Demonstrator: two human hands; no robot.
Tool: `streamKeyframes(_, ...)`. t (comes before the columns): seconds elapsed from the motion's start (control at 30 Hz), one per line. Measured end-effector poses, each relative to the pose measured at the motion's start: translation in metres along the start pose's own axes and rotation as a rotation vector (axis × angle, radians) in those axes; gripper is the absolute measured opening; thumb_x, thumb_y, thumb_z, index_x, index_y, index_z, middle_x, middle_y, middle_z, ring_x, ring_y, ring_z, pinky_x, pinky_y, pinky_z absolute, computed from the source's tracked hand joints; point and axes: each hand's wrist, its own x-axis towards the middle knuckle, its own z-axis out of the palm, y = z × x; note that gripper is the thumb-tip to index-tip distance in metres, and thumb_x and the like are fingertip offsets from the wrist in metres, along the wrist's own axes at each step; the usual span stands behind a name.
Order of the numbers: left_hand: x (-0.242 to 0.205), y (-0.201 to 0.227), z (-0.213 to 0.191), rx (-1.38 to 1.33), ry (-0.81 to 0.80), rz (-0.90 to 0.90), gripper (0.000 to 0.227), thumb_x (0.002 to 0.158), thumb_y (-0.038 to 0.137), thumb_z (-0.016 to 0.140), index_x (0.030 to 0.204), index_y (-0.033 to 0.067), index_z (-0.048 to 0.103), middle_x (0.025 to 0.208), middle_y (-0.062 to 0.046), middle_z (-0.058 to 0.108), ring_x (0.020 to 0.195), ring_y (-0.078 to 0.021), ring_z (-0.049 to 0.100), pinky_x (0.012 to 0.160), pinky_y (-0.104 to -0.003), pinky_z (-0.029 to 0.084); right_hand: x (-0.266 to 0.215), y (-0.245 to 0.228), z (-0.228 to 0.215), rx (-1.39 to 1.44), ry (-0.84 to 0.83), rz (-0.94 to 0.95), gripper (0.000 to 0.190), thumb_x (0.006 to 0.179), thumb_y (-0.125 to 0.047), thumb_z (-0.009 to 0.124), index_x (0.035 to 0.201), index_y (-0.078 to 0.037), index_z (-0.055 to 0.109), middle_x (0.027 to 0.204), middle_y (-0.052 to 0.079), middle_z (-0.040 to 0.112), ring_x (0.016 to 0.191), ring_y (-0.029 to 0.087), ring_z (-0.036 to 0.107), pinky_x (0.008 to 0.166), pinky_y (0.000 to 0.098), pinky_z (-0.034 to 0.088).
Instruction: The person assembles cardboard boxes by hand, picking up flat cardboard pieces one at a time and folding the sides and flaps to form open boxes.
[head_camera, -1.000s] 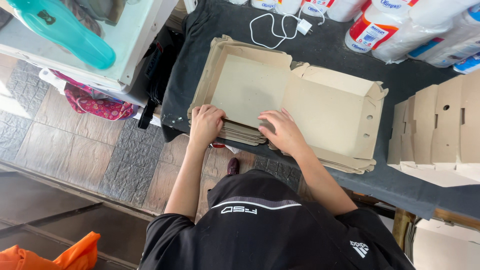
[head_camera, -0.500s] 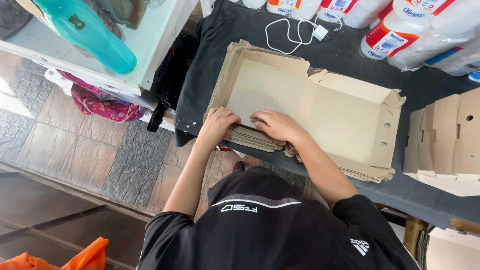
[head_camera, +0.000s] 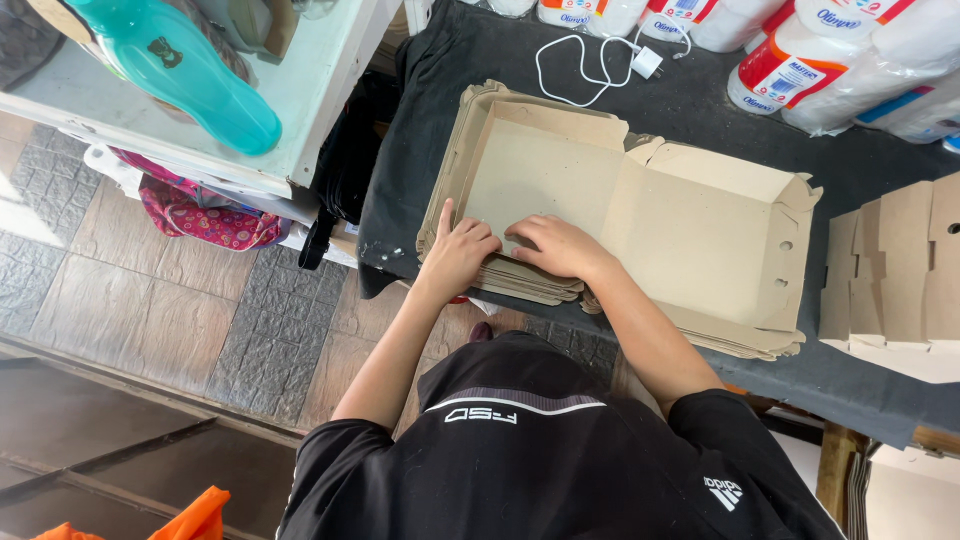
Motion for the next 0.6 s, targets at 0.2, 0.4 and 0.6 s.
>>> streamKeyframes(0.2, 0.004, -0.005, 0.009, -0.049, 0.004, -0.009, 0.011, 0.097, 0.014, 0.052, 0.095, 0.0186, 0.063, 0.086, -0.003, 0.056, 0.096, -0.0231, 0.064, 0.120, -0.068, 0.015, -0.003, 0.003, 0.002, 0.044, 0.017, 0.003, 0.045, 0.103, -0.039, 0.053, 0.138, -0.011, 0.059, 0.138, 0.013, 0.062, 0.128, 0.036, 0.057, 0.107, 0.0471, 0.048)
streamKeyframes(0.4, 0.002, -0.018, 0.022, -0.099, 0.011, -0.044, 0.010, 0.088, 0.020, 0.051, 0.089, 0.0197, 0.062, 0.088, -0.002, 0.055, 0.092, -0.0218, 0.067, 0.120, -0.068, 0.017, -0.003, 0.006, 0.007, 0.047, 0.057, 0.004, 0.043, 0.102, -0.040, 0.055, 0.134, -0.013, 0.061, 0.136, 0.010, 0.062, 0.128, 0.036, 0.056, 0.107, 0.0467, 0.047)
streamKeyframes(0.6, -0.005, -0.020, 0.003, -0.128, 0.003, -0.084, 0.011, 0.082, 0.024, 0.055, 0.088, 0.0207, 0.063, 0.084, -0.002, 0.058, 0.094, -0.0220, 0.065, 0.120, -0.068, 0.019, -0.005, 0.009, 0.014, 0.009, 0.100, -0.019, 0.046, 0.096, -0.048, 0.061, 0.130, -0.016, 0.062, 0.133, 0.006, 0.061, 0.127, 0.035, 0.055, 0.107, 0.0494, 0.048)
